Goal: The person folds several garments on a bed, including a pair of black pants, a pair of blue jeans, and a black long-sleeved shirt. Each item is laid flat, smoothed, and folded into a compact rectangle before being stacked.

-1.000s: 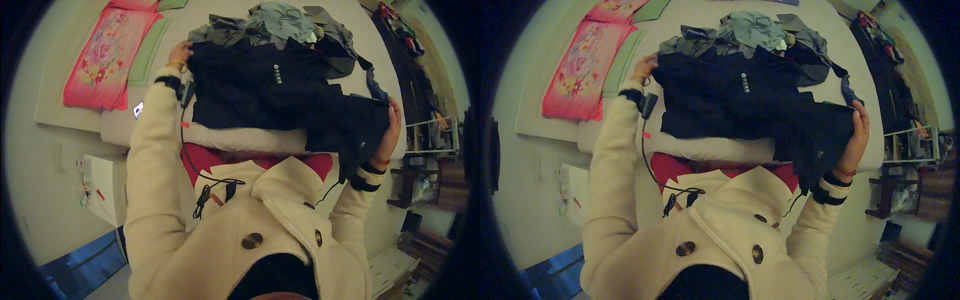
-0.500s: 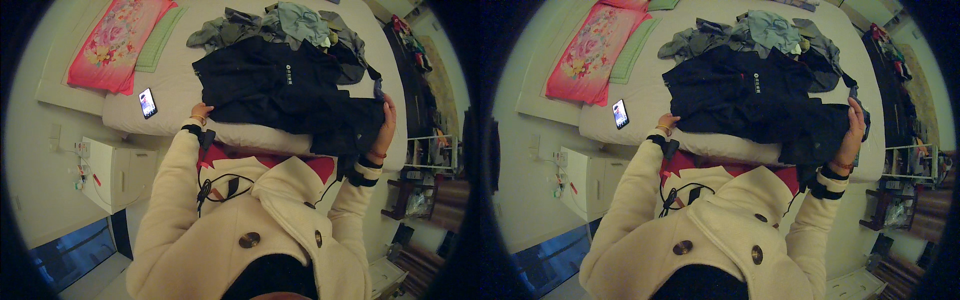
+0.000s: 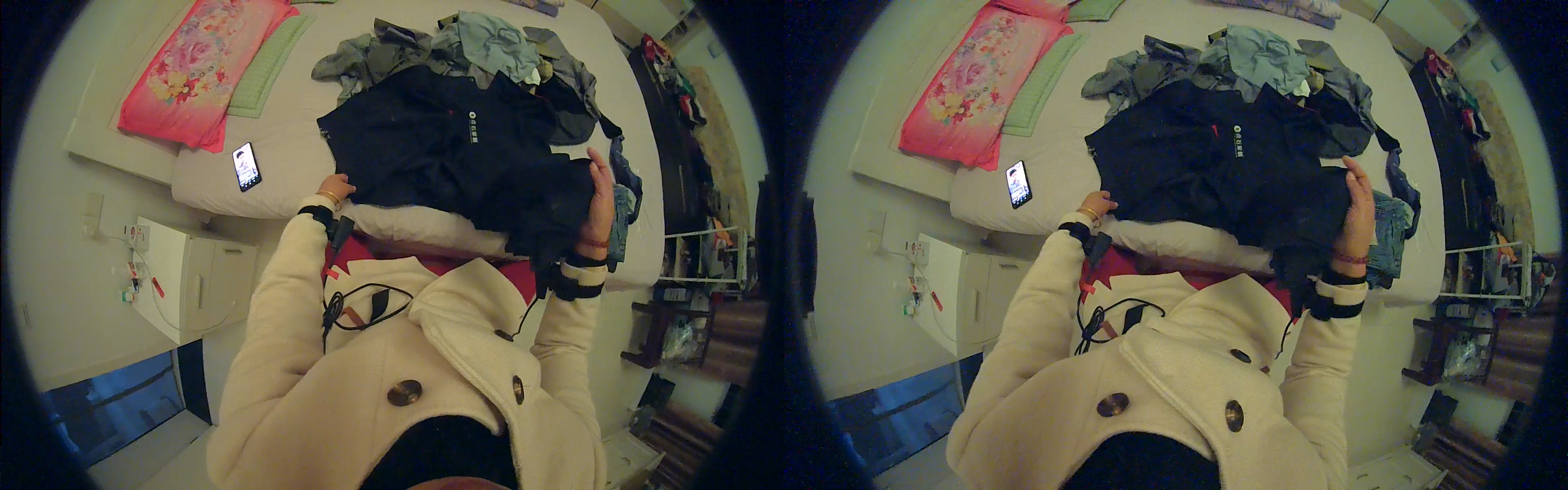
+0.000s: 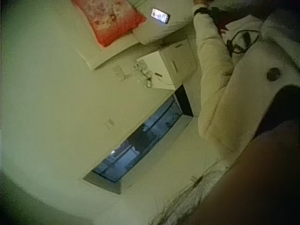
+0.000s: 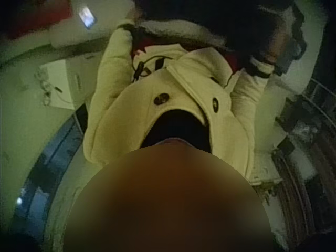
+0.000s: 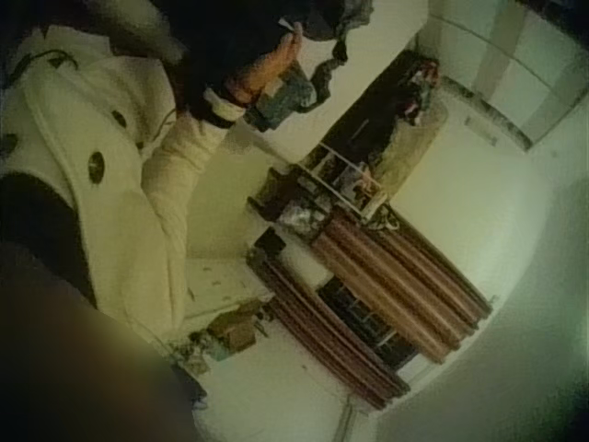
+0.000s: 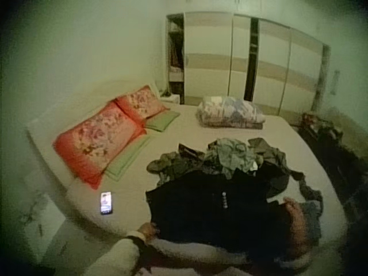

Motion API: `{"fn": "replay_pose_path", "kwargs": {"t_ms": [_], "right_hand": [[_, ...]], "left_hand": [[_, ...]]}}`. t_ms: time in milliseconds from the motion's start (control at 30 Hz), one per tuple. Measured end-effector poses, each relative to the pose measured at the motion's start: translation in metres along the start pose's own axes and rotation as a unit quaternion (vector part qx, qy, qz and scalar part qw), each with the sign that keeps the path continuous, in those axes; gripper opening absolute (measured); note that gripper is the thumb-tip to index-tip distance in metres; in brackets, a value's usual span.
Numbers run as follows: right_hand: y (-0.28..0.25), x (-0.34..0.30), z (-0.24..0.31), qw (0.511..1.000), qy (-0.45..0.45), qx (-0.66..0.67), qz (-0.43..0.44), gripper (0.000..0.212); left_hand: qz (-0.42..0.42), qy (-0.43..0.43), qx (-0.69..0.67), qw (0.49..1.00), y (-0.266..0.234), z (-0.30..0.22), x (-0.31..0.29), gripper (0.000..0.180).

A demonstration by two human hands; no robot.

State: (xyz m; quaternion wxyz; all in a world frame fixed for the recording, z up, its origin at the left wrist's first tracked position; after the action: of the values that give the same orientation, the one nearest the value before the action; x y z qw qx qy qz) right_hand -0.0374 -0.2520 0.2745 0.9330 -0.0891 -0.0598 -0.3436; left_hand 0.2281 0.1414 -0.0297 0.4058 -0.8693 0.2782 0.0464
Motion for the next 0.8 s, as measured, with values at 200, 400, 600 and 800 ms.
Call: {"fn": "replay_pose_path", "kwargs": {"t_ms": [200,400,600,800], "right_hand": [[-0.079,0.051,-0.018,0.981,0.169,0.078,-0.064,0.034],[-0.219,0.012,0.143,0.774,-0.272,-0.437,-0.369,0.032],[-0.226,-0.032,0.192,0.709,-0.32,-0.383,-0.498,0.04],[-0.155,0.025,0.223,0.908,-0.357,-0.009,-0.219,0.038]], "left_hand": [[-0.1,0.149,-0.076,0.981,-0.152,-0.064,0.038,0.025],[-0.467,0.301,-0.26,0.789,-0.327,-0.164,-0.024,0.028],[-0.366,0.321,-0.432,0.759,-0.328,-0.215,-0.033,0.022],[-0.337,0.361,-0.332,0.804,-0.329,-0.29,-0.036,0.026]]}}
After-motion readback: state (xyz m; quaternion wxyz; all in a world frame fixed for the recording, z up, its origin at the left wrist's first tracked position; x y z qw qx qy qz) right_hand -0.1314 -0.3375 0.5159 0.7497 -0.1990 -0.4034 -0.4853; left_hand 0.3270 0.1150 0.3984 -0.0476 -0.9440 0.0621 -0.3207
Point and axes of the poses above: each hand's wrist, its own x-axis towards the middle knuckle, its own y-axis out of the palm, z = x × y, the point moved 9 cm from there along x, towards the middle knuckle, and after that the axes turned 14 degrees about -x, right-handed, at the moved point
